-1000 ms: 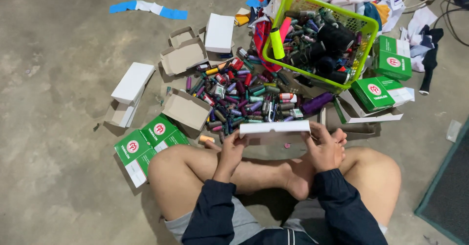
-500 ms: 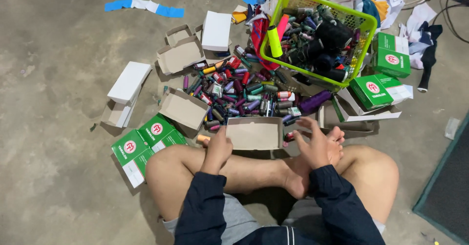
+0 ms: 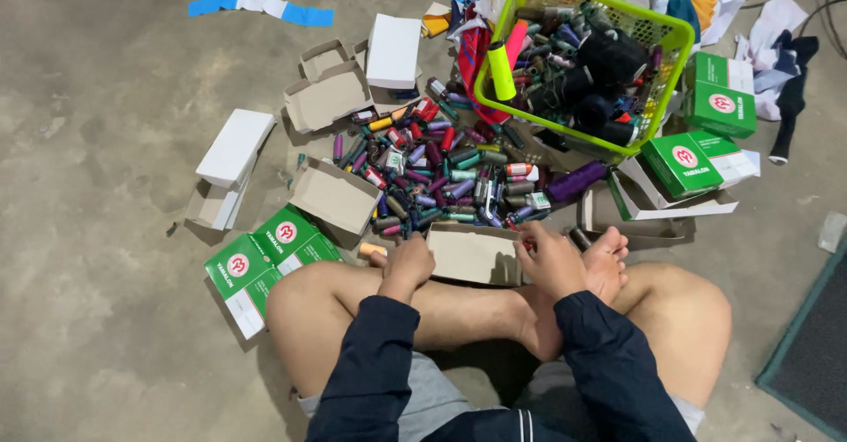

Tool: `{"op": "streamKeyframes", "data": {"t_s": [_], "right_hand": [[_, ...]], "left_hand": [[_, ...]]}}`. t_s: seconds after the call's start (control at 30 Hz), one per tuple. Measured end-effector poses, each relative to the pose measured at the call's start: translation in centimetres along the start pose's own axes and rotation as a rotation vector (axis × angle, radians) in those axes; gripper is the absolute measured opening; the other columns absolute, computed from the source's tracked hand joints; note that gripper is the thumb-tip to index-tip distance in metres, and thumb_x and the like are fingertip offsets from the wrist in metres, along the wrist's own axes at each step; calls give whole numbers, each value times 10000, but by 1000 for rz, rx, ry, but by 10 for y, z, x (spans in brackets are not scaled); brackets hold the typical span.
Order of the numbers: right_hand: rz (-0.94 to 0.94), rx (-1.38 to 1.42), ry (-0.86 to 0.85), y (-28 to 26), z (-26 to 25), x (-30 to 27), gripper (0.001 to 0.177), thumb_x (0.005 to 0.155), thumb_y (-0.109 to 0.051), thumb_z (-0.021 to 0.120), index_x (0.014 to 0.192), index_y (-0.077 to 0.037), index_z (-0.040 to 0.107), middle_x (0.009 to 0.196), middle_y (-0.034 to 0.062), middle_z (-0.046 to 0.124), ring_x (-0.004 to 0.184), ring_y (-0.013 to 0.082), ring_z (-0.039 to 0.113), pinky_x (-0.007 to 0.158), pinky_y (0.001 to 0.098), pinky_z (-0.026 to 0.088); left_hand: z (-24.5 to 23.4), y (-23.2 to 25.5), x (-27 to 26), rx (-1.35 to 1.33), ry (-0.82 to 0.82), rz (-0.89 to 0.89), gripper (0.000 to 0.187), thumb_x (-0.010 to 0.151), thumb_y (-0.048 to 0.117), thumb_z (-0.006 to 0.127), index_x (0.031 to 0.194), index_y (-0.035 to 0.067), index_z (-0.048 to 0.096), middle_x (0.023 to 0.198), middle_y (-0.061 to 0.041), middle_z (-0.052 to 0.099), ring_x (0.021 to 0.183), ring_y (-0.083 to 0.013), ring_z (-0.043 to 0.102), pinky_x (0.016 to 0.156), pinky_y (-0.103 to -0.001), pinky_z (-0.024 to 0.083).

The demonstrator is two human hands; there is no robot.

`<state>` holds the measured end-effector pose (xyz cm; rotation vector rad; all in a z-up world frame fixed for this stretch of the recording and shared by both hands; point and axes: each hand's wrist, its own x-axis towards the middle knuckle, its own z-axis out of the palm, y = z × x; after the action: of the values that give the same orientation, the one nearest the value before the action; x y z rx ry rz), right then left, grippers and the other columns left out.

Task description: The person sits on the floor and organizes colorful thread spools into small cardboard boxes. They pick up spools from a large pile and a green basket, place them into the boxes, and occasionally close the boxes. The person also handles a green box labeled 'YAMALON' and a purple thread spool.

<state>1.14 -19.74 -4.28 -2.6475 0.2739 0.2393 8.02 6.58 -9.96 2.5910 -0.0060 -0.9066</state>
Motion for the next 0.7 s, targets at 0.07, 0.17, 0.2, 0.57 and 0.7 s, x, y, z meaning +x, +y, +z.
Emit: {"op": "streamKeyframes", "data": {"t_s": [0.07, 0.17, 0.2, 0.57, 0.7], "right_hand": [[-16, -70, -63, 14, 16, 5, 301, 937, -410, 639, 1219, -314, 596, 1029, -33, 780, 1043, 249, 734, 890, 472, 608], [17, -238, -228, 5, 12, 8, 353, 930, -477, 587, 1235, -300, 584, 987, 45, 789, 1011, 314, 751, 899, 510, 604], [59, -335, -339, -4, 6, 9, 394, 932, -522, 547, 1225, -263, 601, 972, 119, 791, 997, 367, 759, 915, 529, 598], [-8, -342, -385, 32, 49, 32, 352, 874, -402, 563, 1097, -176, 713, 941, 187, 780, 949, 395, 768, 839, 511, 617], [50, -207, -73, 39, 44, 23, 327, 844, -257, 615, 1120, -149, 753, 863, 187, 771, 854, 395, 767, 734, 500, 643]], "left_hand": [[6, 1, 0, 31, -13, -22, 487, 940, 202, 449, 1335, -71, 537, 1114, -326, 705, 1091, -488, 691, 943, -624, 518], [-7, 23, -15, 43, -19, -103, 475, 962, 195, 415, 1296, -101, 577, 1118, -292, 724, 1097, -443, 696, 943, -560, 538], [-15, 33, -24, 21, -12, -171, 477, 963, 213, 451, 1223, -125, 666, 1101, -268, 743, 1093, -399, 705, 940, -498, 566], [-26, 21, -25, 38, -150, 118, 400, 911, 248, 575, 995, -103, 745, 978, -296, 729, 1008, -455, 705, 862, -559, 555], [-42, 28, -35, -275, -199, 135, 560, 942, 540, 522, 713, 107, 793, 819, -156, 776, 934, -386, 736, 874, -416, 542]]}}
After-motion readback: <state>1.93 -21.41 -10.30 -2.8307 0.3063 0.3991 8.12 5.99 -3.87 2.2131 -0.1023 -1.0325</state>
